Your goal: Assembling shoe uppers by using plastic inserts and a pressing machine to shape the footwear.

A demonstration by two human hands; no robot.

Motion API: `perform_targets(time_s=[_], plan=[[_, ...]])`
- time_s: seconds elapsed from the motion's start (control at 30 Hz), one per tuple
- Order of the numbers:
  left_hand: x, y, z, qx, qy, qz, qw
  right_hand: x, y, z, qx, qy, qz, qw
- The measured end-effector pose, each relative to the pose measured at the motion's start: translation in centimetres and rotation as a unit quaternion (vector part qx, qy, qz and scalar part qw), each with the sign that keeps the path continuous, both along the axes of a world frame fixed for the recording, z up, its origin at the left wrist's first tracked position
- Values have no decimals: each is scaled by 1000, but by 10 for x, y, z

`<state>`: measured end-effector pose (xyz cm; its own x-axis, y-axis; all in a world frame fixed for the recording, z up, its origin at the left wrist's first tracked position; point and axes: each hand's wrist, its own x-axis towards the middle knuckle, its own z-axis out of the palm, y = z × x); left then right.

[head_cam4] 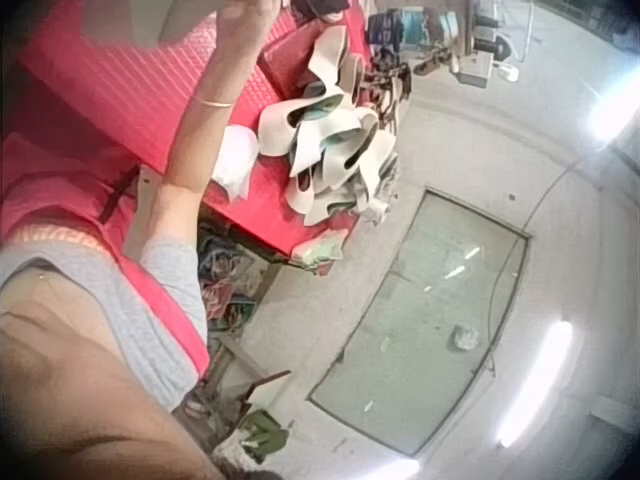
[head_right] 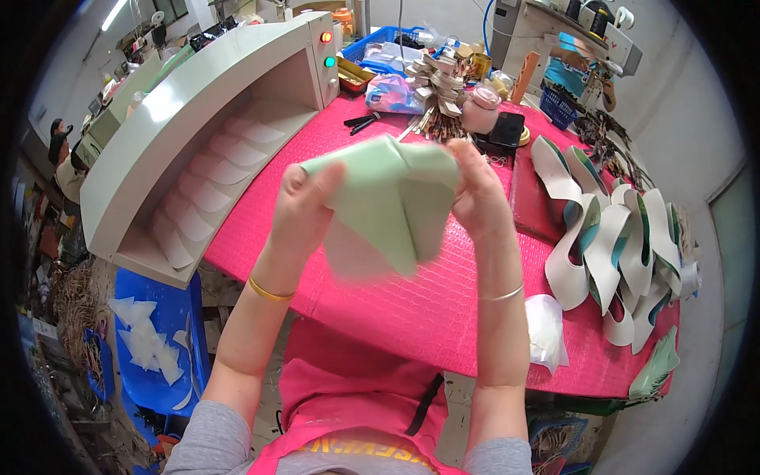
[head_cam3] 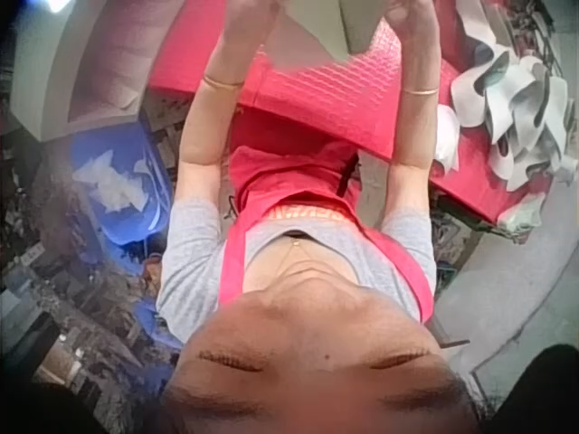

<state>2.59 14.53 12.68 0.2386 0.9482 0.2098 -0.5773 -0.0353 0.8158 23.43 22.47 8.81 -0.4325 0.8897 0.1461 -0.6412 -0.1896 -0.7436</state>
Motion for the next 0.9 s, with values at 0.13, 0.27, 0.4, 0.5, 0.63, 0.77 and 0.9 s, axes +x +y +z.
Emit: perform_targets(time_s=[0.13, 0.27, 0.4, 0.5, 0.63, 0.77, 0.9], plan=[[5, 1, -46, 240, 298, 27, 923, 4, -8, 4, 47, -258, 55, 963], [11, -30, -107, 49, 145, -26, 988, -10, -19, 13, 109, -416, -11, 903], [37, -38, -122, -74, -159, -16, 984, -15, -14, 6, 52, -421, 2, 905], [35, -39, -129, -75, -187, -18, 979, -15, -24, 3, 42, -436, -74, 896], [43, -43, -117, -98, -219, -18, 971, -29, -19, 8, 69, -384, -100, 915], [41, -42, -105, -128, -271, -48, 953, -32, -8, 14, 110, -436, -110, 886], [45, -53, -103, -136, -265, -28, 954, -34, -5, 27, 136, -452, -95, 877]])
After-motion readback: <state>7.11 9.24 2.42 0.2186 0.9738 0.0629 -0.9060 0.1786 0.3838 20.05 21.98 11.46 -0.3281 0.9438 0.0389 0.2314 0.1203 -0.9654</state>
